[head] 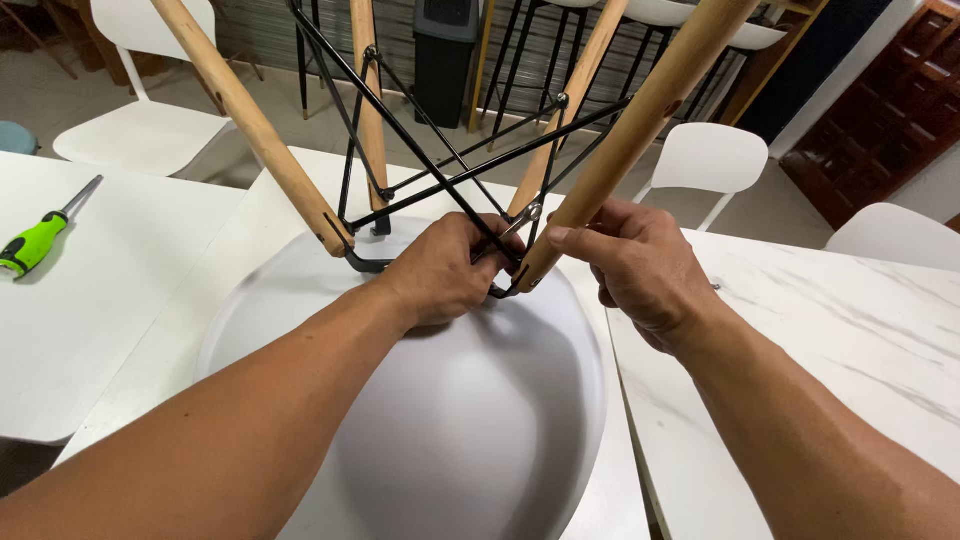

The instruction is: The person assembles a chair by attaching wooden legs to a metal frame using a wrench and bolts. They tighten the bolts at multiple joints to secure the legs in place.

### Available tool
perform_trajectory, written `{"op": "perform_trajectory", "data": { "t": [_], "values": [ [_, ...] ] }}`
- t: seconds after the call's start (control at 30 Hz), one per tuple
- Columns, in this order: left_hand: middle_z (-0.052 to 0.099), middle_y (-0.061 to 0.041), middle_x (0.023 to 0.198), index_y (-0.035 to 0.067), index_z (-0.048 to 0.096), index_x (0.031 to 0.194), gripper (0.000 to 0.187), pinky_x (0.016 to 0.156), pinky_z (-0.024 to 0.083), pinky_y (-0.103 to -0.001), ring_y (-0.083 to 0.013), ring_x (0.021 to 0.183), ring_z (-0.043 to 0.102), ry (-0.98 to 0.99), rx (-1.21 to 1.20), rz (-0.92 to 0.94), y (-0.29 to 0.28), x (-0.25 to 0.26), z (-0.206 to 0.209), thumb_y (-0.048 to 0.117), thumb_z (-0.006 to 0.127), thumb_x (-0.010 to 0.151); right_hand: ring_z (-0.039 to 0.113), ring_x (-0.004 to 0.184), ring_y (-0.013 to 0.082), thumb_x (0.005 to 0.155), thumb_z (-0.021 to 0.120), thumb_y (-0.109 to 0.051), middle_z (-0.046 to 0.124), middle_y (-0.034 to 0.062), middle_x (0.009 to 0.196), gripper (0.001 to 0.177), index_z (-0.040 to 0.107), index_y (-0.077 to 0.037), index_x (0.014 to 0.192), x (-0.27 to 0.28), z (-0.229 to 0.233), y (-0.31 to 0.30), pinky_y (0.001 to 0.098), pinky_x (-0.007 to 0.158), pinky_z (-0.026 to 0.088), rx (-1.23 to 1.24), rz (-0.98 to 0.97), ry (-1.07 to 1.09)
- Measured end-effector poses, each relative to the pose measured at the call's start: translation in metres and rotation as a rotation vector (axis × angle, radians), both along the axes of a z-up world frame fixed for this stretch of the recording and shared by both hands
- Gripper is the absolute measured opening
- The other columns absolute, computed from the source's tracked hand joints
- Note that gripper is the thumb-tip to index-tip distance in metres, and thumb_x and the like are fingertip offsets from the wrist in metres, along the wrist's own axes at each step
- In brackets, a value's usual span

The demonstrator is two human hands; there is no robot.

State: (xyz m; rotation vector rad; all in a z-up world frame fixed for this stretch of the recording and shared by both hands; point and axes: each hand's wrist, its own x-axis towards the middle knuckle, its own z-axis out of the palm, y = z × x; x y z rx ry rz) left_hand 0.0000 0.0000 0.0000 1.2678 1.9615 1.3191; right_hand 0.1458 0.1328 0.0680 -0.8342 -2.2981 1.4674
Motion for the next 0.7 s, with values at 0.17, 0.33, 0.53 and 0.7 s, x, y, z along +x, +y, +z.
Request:
{"op": "perform_trajectory", "data": {
  "t": [0.17,0.33,0.53,0.7],
  "values": [
    [0.077,-0.008,0.089,0.007,0.07,0.104,0.023,0.085,0.058,-0.032,-0.0156,0.085,0.073,0.044,-0.048,0.067,-0.003,0.01,0.013,0.012,0.055,0.089,0.035,0.046,0.0103,0.082,0.076,-0.024,0.054,0.0049,0.06,0.039,0.075,0.001,0.111,0.0,0.003,-0.002,0.0256,0.042,0.033,0.028,-0.006,-0.005],
    [0.077,-0.009,0.085,0.006,0.072,0.101,0.022,0.083,0.057,-0.032,-0.0169,0.082,0.073,0.081,-0.029,0.086,-0.003,0.013,0.017,0.011,0.056,0.086,0.036,0.048,0.0098,0.082,0.076,-0.024,0.06,0.0065,0.067,0.037,0.075,0.0,0.11,0.001,0.003,-0.004,0.0249,0.043,0.035,0.021,-0.02,0.006],
    [0.076,-0.009,0.087,0.008,0.072,0.1,0.02,0.084,0.057,-0.031,-0.0159,0.083,0.073,0.102,-0.062,0.131,0.0,0.014,0.014,0.012,0.058,0.086,0.037,0.049,0.0101,0.082,0.075,-0.023,0.069,0.01,0.079,0.037,0.075,-0.002,0.111,0.002,0.003,-0.007,0.0239,0.044,0.038,0.031,-0.037,0.007],
    [0.077,-0.008,0.088,0.008,0.071,0.098,0.02,0.082,0.059,-0.032,-0.0167,0.081,0.073,0.078,-0.043,0.173,0.0,0.015,0.012,0.015,0.06,0.084,0.037,0.049,0.0107,0.082,0.073,-0.025,0.074,0.0117,0.086,0.039,0.074,-0.004,0.114,0.002,0.005,-0.012,0.0245,0.045,0.039,0.044,-0.057,-0.014]
  ]
}}
